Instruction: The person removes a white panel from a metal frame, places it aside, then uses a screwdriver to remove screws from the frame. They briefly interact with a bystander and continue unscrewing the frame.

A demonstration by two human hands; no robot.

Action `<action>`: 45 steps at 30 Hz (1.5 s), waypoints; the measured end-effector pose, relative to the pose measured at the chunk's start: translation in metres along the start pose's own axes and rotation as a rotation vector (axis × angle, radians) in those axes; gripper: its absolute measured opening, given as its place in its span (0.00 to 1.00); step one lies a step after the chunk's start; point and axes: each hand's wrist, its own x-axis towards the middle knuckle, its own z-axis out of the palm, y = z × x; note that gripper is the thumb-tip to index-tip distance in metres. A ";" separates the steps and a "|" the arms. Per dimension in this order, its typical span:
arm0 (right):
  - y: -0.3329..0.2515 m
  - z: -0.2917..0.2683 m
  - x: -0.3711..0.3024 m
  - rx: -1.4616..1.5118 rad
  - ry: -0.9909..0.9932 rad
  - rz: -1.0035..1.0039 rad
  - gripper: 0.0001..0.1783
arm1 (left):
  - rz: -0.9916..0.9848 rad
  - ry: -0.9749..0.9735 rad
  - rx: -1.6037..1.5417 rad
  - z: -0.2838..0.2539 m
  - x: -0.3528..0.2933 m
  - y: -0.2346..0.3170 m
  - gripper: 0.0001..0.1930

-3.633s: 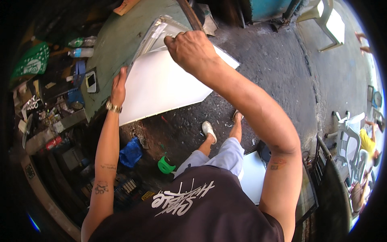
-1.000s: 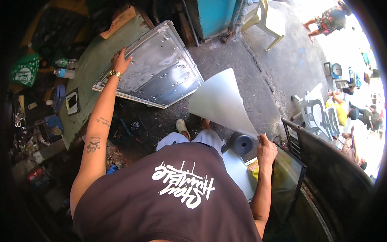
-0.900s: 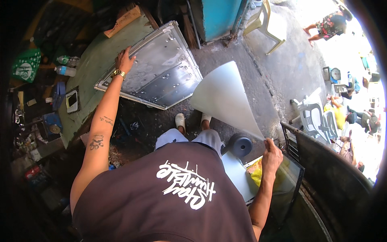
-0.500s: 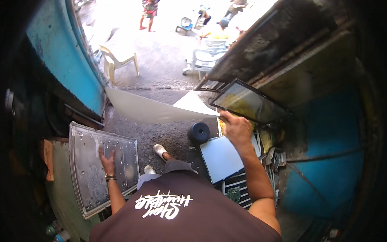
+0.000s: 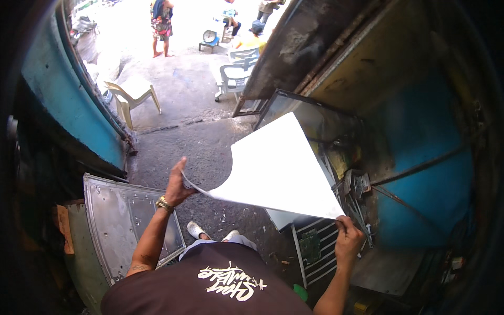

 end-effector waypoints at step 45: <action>0.596 -0.177 0.079 -0.011 0.367 0.930 0.26 | 0.384 -1.122 -0.559 0.569 0.449 0.472 0.17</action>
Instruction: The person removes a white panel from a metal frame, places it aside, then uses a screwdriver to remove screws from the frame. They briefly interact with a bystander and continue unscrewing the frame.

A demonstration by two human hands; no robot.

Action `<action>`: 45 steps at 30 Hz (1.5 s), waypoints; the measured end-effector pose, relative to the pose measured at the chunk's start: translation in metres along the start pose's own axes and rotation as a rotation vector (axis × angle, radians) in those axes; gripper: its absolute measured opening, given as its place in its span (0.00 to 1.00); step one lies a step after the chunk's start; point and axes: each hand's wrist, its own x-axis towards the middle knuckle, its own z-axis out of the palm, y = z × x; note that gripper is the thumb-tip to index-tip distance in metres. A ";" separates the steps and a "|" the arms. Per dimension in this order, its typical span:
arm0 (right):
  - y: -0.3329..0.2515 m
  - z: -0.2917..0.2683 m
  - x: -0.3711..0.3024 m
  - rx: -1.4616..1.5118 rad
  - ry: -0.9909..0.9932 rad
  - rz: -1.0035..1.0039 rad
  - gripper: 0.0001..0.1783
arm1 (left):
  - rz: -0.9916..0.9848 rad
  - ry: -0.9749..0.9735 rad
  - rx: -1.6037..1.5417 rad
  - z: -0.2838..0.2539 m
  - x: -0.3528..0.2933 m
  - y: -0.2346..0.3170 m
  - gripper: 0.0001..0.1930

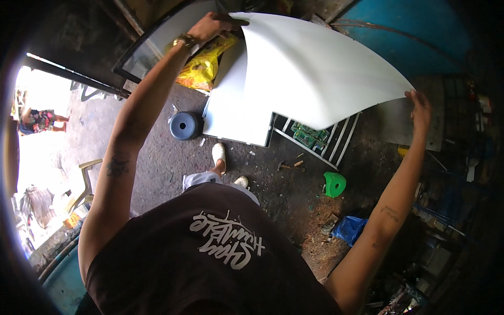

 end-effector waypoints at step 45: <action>0.427 0.709 -0.399 -0.135 -0.581 0.495 0.11 | -0.998 0.651 -0.081 0.277 -0.260 -0.822 0.22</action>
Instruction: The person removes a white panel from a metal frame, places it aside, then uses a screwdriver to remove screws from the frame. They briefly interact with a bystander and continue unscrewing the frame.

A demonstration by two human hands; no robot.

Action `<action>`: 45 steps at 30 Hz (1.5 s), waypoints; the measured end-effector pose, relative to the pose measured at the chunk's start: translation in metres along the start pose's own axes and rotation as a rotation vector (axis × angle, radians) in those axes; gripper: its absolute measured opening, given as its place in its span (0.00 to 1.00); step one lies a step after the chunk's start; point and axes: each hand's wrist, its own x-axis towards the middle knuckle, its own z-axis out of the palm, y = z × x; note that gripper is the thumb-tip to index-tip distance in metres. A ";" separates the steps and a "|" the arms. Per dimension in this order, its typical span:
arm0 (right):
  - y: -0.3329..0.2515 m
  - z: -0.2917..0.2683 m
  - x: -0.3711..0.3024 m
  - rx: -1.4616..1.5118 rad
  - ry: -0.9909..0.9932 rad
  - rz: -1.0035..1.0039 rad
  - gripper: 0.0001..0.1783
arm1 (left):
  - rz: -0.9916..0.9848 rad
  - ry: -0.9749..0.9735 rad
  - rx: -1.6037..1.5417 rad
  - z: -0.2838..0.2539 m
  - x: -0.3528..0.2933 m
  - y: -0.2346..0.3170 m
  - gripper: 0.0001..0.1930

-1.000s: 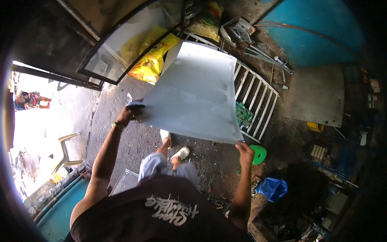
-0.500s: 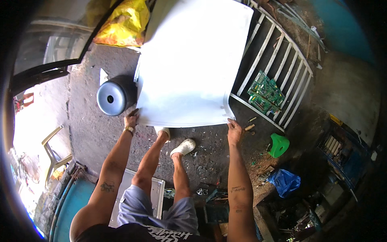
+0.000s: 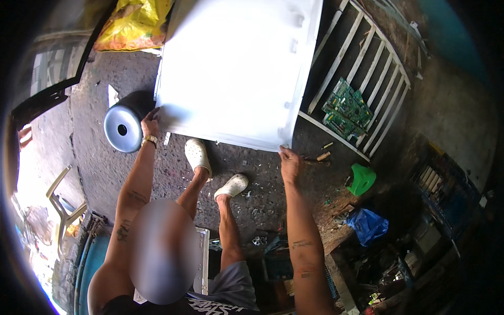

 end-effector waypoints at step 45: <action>-0.034 -0.077 0.195 -0.045 0.217 -0.028 0.20 | -0.116 -0.342 0.640 -0.038 -0.187 0.041 0.23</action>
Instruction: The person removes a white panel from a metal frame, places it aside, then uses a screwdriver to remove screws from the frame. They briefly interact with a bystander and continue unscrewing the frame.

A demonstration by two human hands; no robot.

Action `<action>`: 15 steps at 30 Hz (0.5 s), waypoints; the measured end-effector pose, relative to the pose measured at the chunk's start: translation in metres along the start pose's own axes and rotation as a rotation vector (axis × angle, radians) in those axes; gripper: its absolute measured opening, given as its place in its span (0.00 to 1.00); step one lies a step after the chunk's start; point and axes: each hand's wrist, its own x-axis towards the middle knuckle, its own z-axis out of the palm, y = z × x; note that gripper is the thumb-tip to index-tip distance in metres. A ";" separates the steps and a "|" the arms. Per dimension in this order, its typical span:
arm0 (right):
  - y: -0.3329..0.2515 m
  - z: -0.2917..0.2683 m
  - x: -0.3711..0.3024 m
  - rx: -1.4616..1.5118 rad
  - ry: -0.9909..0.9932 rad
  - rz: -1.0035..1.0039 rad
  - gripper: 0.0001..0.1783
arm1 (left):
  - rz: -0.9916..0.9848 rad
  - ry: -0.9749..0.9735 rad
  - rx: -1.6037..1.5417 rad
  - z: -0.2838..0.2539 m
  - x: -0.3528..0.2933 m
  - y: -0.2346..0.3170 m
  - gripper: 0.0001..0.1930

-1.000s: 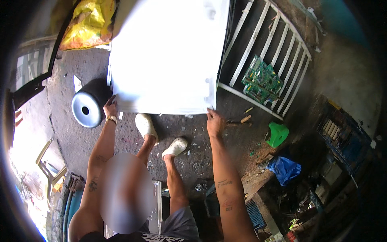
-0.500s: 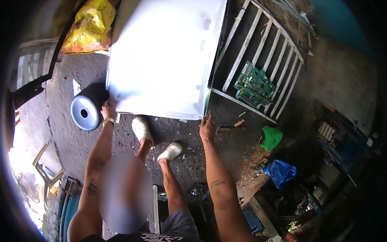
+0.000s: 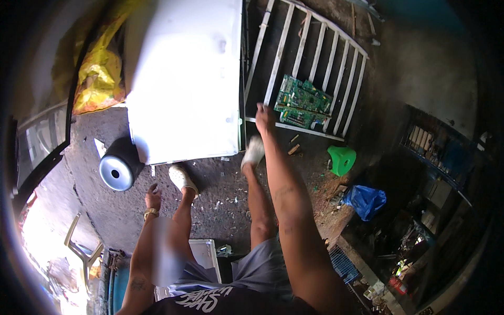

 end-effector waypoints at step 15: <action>-0.058 0.080 0.299 0.360 -0.552 0.250 0.26 | -0.589 -0.057 -2.026 0.331 0.084 0.137 0.45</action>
